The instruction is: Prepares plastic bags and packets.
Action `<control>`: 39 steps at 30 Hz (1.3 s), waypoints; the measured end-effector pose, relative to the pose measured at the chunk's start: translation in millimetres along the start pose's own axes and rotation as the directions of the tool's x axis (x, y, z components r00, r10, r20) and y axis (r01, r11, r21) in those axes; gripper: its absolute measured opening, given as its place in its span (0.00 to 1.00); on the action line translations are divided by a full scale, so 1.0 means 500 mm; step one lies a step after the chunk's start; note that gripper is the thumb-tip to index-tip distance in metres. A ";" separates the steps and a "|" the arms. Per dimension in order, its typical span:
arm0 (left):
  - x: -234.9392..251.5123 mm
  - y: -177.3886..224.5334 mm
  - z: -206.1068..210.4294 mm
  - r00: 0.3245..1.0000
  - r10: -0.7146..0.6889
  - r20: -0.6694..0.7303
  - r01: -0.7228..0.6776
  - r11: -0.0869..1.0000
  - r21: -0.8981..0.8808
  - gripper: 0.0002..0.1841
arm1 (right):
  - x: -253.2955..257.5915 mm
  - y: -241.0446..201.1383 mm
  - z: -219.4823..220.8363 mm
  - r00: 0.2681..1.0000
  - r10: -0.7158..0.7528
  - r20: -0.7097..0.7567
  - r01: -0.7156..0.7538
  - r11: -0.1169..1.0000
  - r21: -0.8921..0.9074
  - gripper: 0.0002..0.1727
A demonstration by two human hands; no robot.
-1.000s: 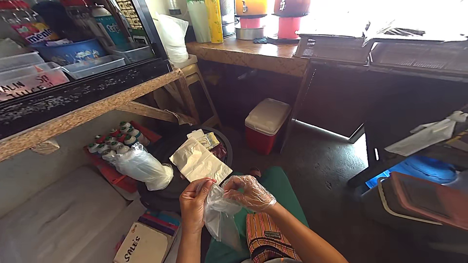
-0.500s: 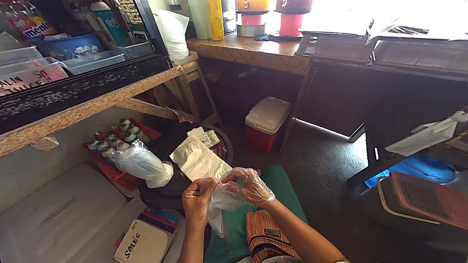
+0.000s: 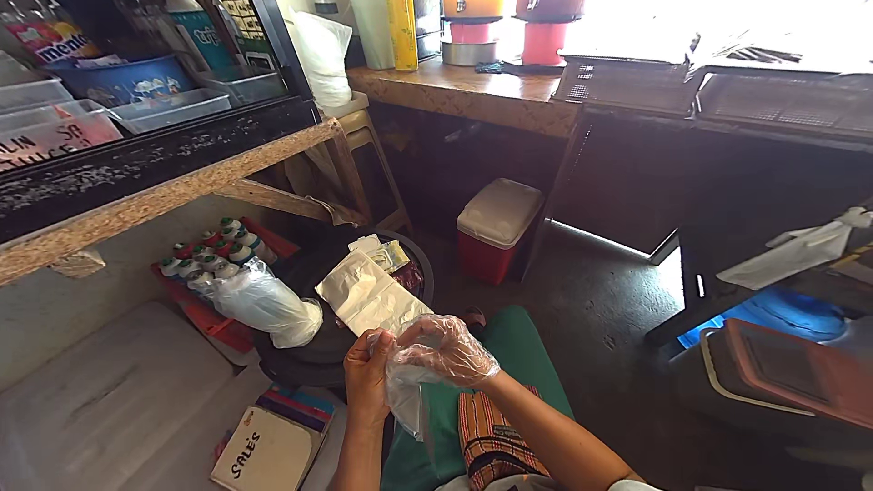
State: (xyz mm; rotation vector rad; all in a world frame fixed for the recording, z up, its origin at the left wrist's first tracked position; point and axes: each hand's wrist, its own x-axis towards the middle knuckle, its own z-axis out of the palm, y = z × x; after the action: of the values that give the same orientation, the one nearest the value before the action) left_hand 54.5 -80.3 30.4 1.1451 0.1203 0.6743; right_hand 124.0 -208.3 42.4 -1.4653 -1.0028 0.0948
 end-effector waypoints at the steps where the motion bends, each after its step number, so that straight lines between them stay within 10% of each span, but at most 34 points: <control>1: 0.000 -0.002 0.000 1.000 -0.003 -0.003 0.003 1.000 0.007 0.20 | 0.002 0.001 0.006 1.000 -0.025 -0.003 0.025 1.000 0.005 0.10; 7: 0.007 -0.019 -0.029 0.999 -0.038 -0.023 0.037 0.997 -0.068 0.27 | 0.023 0.014 0.006 0.998 0.000 -0.066 -0.001 1.000 -0.017 0.10; 13: 0.011 -0.022 -0.037 0.998 0.033 -0.058 -0.027 0.994 0.106 0.15 | 0.031 -0.025 0.018 0.954 0.247 0.171 -0.221 0.962 -0.159 0.21; 27: 0.012 -0.016 -0.069 0.971 0.042 0.235 -0.069 0.992 0.107 0.10 | 0.037 -0.005 0.045 0.999 -0.007 -0.052 0.019 0.972 0.235 0.05; 33: 0.025 0.016 -0.118 0.983 -0.143 0.113 0.143 0.990 0.009 0.19 | 0.020 -0.013 0.001 0.885 0.281 0.371 -0.315 0.948 0.035 0.22; 39: 0.035 0.015 -0.253 0.862 -0.093 0.498 0.262 0.923 -0.281 0.07 | 0.021 0.057 -0.006 0.845 0.078 0.529 -0.276 0.911 0.306 0.07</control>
State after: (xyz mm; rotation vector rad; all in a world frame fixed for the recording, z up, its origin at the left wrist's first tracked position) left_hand 12.0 32.2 -13.5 0.9181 -0.3002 0.2140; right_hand 146.6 -199.5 24.3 -1.1940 -1.1837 0.8093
